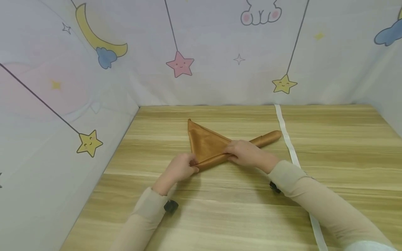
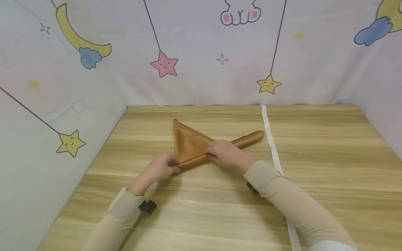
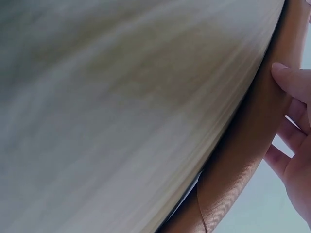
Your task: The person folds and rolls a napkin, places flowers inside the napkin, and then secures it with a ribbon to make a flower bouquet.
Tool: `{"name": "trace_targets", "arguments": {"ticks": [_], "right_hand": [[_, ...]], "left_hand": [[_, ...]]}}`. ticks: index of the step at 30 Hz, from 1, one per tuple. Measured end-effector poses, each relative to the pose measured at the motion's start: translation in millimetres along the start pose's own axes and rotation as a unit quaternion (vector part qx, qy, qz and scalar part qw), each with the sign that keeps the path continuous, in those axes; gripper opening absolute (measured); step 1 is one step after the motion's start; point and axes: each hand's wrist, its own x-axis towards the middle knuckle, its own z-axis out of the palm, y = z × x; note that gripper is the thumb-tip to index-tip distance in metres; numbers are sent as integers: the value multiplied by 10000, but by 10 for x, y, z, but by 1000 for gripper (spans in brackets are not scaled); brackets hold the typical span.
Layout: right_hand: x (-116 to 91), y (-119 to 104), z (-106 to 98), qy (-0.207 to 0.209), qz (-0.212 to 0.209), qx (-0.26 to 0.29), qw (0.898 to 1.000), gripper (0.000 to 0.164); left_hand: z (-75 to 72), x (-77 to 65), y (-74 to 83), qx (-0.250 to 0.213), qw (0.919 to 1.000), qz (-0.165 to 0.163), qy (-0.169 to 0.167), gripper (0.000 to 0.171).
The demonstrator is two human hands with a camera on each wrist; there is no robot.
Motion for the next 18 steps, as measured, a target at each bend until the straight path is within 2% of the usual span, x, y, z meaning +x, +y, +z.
{"name": "trace_targets", "arguments": {"ticks": [2,8,13,18], "right_hand": [[4,-2,-4,0,-23,28,10000,20],[22,-1,-13,-123,45,162,9998,20],[38,-10,-5,-264,167,188,9993,20],[55,-52,3,-196,65,86,9998,22]], "left_hand": [[5,2,6,132,9999,68,35,10],[0,-4,82,323,9990,284,142,30],[31,3,106,319,9989,333,100,23],[36,37,81,165,9995,278,-12,21]]}}
